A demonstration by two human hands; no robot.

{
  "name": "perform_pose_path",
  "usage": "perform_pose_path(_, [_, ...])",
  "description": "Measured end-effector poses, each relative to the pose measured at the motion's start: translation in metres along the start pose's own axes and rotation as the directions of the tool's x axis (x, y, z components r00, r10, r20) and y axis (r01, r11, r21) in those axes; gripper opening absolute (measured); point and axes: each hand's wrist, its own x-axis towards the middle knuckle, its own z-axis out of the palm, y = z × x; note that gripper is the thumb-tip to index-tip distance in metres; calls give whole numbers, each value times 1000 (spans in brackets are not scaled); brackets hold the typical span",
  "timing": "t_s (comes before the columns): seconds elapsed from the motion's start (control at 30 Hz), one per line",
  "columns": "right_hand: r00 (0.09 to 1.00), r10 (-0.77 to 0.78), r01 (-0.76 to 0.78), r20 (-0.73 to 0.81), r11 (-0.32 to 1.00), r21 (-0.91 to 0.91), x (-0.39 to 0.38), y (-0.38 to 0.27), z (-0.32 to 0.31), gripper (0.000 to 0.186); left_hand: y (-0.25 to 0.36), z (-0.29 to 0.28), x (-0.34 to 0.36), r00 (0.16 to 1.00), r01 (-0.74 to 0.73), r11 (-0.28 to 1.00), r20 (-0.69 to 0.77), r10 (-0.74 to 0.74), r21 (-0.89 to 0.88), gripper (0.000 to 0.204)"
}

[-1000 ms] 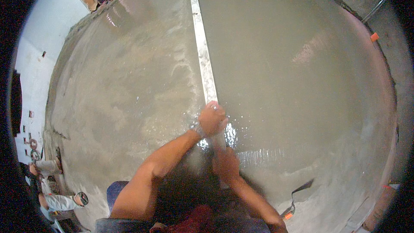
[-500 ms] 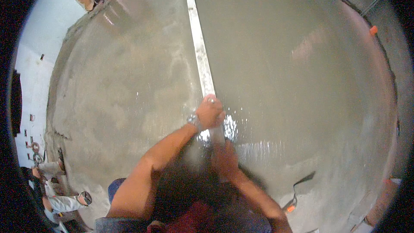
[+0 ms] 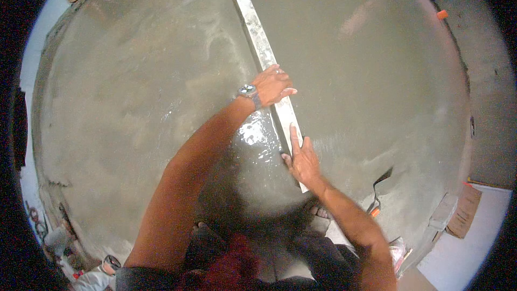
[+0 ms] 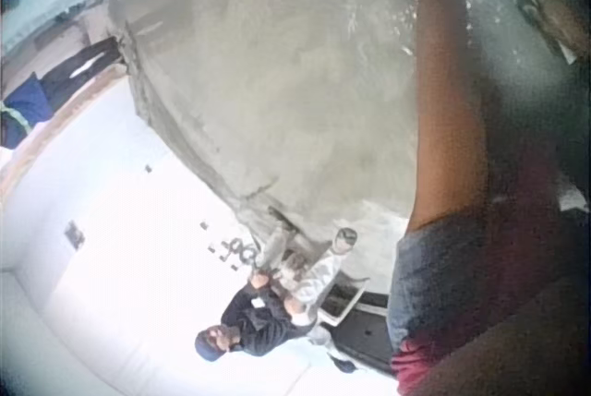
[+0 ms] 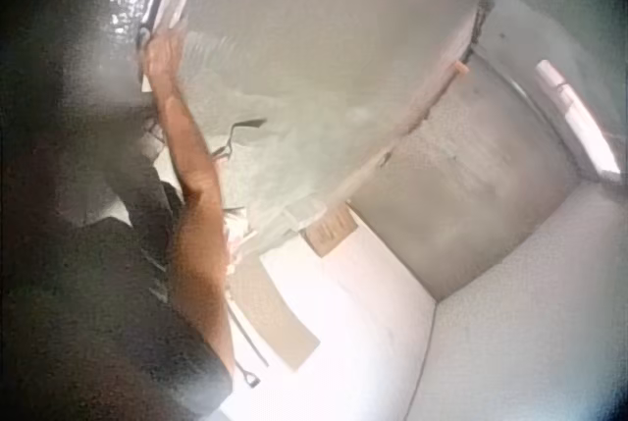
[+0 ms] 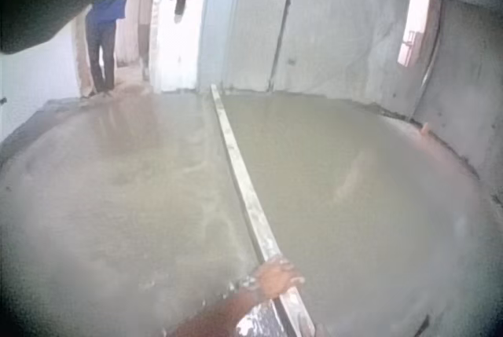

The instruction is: The person uses a long straightedge to screed and level wet concrete on a floor, moving the tool back and forth to create a flat surface. Another worker is visible nearby using a trowel to smooth the concrete edges.

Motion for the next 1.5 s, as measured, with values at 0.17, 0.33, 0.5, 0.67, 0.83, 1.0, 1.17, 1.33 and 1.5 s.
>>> perform_pose_path(0.17, [943, 263, -274, -202, 962, -25, -47, -3, 41, 95, -24, -18, 14, 1000, 11, 1000, 25, -12, 21, 53])
perform_pose_path(0.33, [878, 386, -403, -282, 915, -2, -44, -7, 52, 89, -49, -15, 25, 999, -9, 999, -30, 10, 43, 53])
perform_pose_path(0.5, [897, 329, -326, -296, 943, 62, -42, -3, 54, 84, -54, 1, 25, 999, -6, 991, -43, 11, 133, 52])
perform_pose_path(0.67, [900, 198, -212, -389, 977, 6, -50, 7, 75, 85, -44, -6, 17, 996, 39, 999, -77, -37, 21, 50])
perform_pose_path(0.83, [901, 298, -308, -314, 951, 20, -54, -11, 61, 83, -50, -9, 17, 995, 14, 1000, -104, -12, 21, 47])
perform_pose_path(1.0, [917, 197, -196, -348, 980, 39, -47, 3, 68, 82, -54, 0, 21, 994, 57, 998, -90, -54, 29, 46])
perform_pose_path(1.17, [918, 181, -177, -353, 983, 43, -54, 10, 67, 81, -46, -1, 23, 989, 16, 1000, -144, -15, 6, 46])
perform_pose_path(1.33, [921, 212, -223, -327, 975, 5, -43, 2, 63, 82, -55, 3, 26, 995, 52, 996, -85, -46, 71, 45])
perform_pose_path(1.5, [922, 127, -128, -365, 992, 22, -49, 13, 66, 81, -50, 3, 24, 992, 29, 999, -128, -23, 44, 46])
